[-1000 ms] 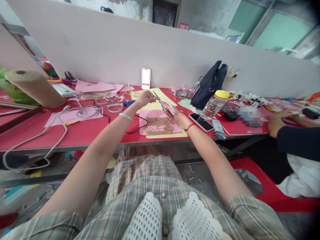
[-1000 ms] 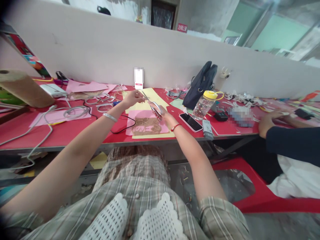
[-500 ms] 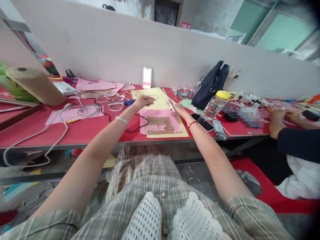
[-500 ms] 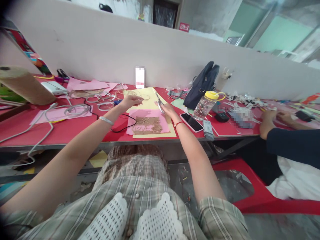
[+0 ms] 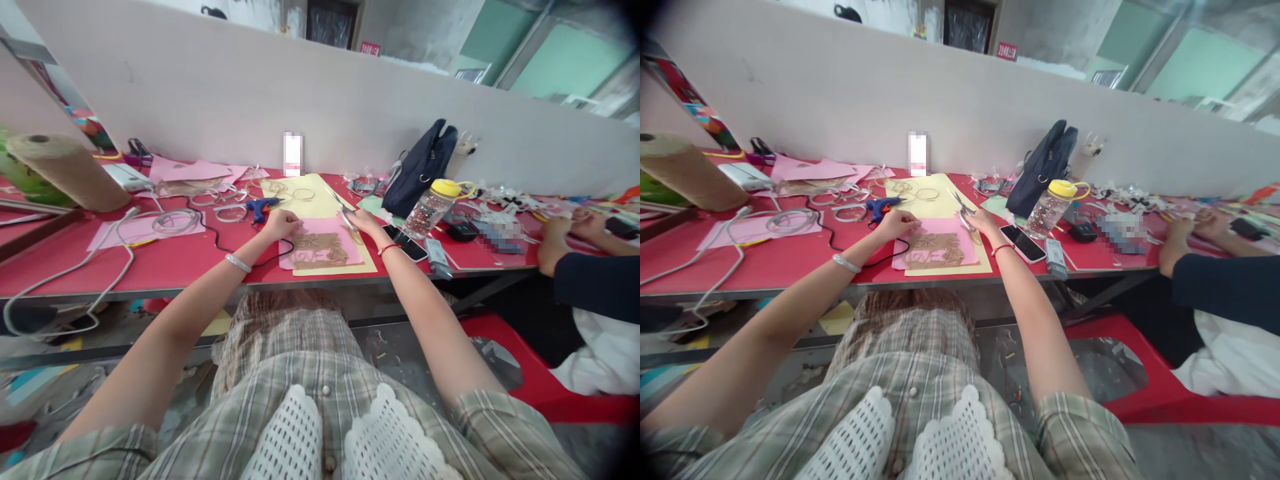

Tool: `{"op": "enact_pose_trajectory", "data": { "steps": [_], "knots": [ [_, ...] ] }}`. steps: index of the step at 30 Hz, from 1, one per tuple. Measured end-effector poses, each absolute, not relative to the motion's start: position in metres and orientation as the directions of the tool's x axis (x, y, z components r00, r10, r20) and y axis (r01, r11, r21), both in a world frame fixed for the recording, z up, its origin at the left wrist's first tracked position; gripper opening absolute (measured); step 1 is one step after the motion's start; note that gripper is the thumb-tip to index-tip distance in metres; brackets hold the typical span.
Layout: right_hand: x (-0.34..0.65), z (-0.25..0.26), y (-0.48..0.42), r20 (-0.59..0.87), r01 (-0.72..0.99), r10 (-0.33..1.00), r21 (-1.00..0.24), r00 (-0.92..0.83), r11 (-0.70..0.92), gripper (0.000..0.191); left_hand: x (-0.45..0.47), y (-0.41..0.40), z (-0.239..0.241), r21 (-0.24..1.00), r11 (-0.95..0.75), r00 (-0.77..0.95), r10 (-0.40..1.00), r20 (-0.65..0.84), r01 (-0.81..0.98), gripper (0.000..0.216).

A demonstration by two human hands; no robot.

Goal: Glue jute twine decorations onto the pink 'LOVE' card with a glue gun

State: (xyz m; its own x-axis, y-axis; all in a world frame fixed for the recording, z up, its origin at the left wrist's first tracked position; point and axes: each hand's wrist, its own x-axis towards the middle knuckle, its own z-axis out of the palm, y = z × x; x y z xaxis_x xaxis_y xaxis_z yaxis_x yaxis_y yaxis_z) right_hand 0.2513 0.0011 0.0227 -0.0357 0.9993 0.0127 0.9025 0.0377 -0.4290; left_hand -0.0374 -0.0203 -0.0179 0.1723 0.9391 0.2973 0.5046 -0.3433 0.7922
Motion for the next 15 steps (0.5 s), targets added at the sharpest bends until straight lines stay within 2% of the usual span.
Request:
{"op": "enact_pose_trajectory", "data": {
  "steps": [8,15],
  "knots": [
    [0.251,0.012,0.012,0.136,0.956,0.990,-0.295,0.036,0.006,0.052,-0.037,-0.026,-0.017,0.774,-0.343,0.115,0.935,0.336,0.532,0.017],
    [0.257,0.006,0.015,0.134,0.959,0.989,-0.282,0.054,-0.014,0.044,-0.038,-0.025,-0.016,0.764,-0.341,0.099,0.933,0.345,0.547,0.020]
  ]
}}
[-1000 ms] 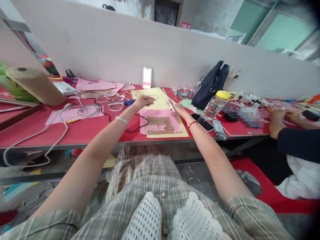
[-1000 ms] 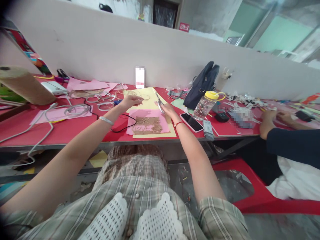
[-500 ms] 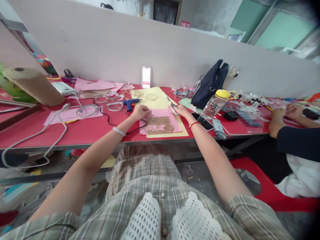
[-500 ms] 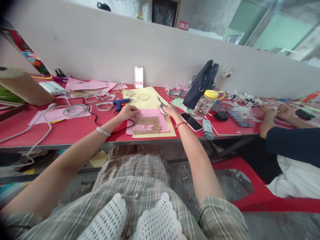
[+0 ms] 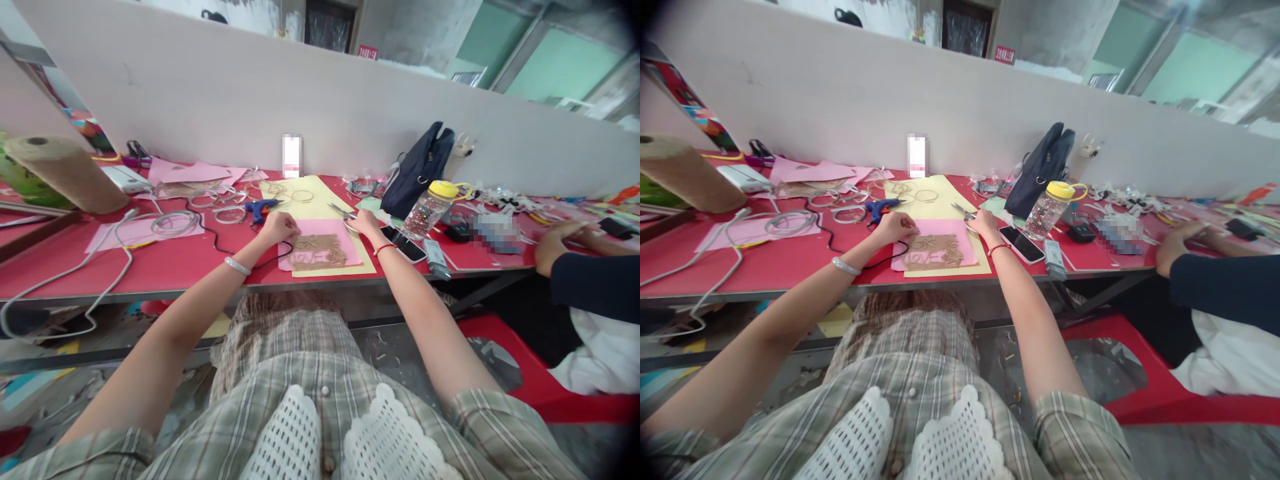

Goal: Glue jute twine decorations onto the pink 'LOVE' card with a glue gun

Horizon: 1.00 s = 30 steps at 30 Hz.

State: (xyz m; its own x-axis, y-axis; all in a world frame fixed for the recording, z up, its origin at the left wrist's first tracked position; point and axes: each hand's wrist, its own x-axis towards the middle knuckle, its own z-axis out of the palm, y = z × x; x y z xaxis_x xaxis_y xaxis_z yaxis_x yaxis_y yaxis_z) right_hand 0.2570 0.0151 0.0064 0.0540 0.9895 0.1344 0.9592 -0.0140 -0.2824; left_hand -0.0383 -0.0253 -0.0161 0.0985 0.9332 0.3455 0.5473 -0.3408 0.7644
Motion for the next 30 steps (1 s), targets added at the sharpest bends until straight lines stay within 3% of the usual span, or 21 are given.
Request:
{"op": "enact_pose_trajectory", "data": {
  "steps": [9,18,24,30],
  "knots": [
    [0.257,0.003,0.018,0.158,0.947,0.983,-0.320,0.090,-0.035,0.048,-0.039,-0.023,-0.017,0.758,-0.302,0.091,0.947,0.309,0.577,0.029],
    [0.256,0.012,0.015,0.279,0.915,0.948,-0.403,0.154,-0.030,0.040,-0.051,-0.011,-0.006,0.646,-0.261,0.126,0.960,0.249,0.717,0.029],
    [0.252,0.022,0.007,0.323,0.912,0.942,-0.406,0.091,0.052,0.036,-0.042,-0.006,-0.014,0.590,-0.276,0.205,0.961,0.186,0.759,0.034],
    [0.255,0.031,-0.029,0.306,0.923,0.945,-0.319,-0.115,0.215,0.032,-0.048,-0.002,-0.004,0.643,-0.293,0.176,0.954,0.241,0.708,0.034]
  ]
}}
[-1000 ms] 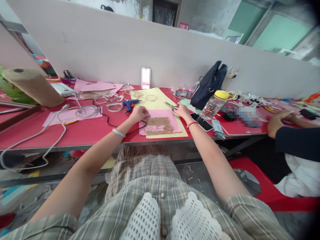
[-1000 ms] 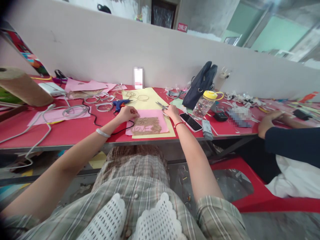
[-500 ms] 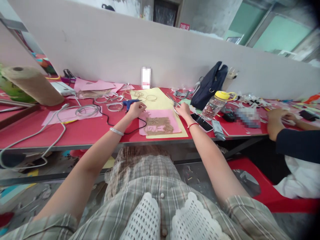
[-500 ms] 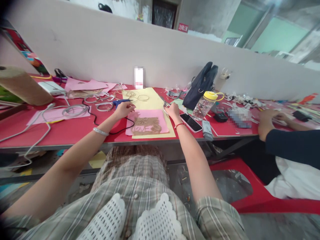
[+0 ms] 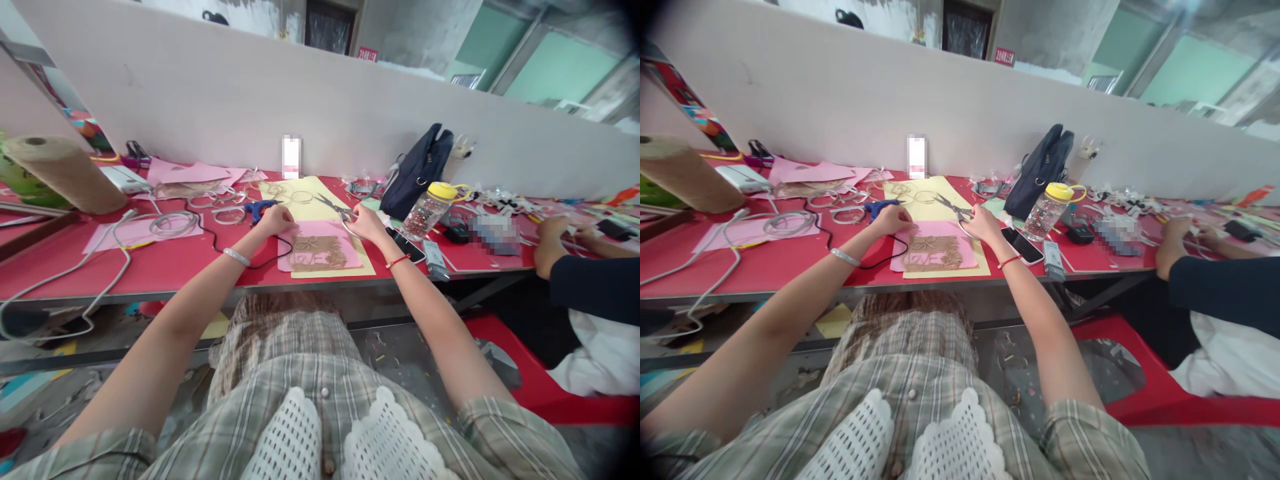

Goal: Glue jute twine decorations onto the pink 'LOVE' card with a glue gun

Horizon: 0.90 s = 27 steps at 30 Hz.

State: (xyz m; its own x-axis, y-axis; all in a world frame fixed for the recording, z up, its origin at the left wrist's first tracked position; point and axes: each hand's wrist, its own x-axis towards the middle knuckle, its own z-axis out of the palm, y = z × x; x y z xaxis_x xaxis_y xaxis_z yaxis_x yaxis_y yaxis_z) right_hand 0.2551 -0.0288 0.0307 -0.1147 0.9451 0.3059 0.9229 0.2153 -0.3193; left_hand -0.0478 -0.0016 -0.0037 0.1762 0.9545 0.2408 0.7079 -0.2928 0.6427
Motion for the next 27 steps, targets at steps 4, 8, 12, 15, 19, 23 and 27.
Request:
{"op": "enact_pose_trajectory", "data": {
  "steps": [4,8,12,15,19,23,27],
  "knots": [
    [0.255,0.031,-0.050,0.257,0.915,0.936,-0.261,-0.241,0.307,0.031,-0.052,0.004,0.015,0.681,-0.316,0.175,0.947,0.270,0.660,0.034],
    [0.252,0.031,-0.055,0.251,0.907,0.924,-0.236,-0.289,0.348,0.029,-0.057,0.007,0.028,0.658,-0.343,0.271,0.939,0.213,0.670,0.028],
    [0.252,0.031,-0.053,0.254,0.904,0.925,-0.251,-0.282,0.345,0.033,-0.061,0.004,0.024,0.613,-0.360,0.373,0.921,0.113,0.703,0.020],
    [0.254,0.030,-0.051,0.242,0.898,0.932,-0.287,-0.269,0.333,0.034,-0.061,0.002,0.014,0.613,-0.343,0.398,0.916,0.051,0.711,0.015],
    [0.254,0.029,-0.051,0.205,0.872,0.948,-0.383,-0.243,0.307,0.032,-0.060,0.001,0.005,0.664,-0.311,0.366,0.929,0.060,0.680,0.024],
    [0.251,0.030,-0.053,0.127,0.782,0.955,-0.550,-0.268,0.293,0.043,-0.052,-0.001,0.006,0.774,-0.312,0.272,0.944,0.187,0.552,0.021],
    [0.243,0.033,-0.056,0.042,0.633,0.933,-0.723,-0.359,0.276,0.057,-0.036,-0.005,0.017,0.862,-0.354,0.154,0.935,0.320,0.361,0.020]
  ]
}}
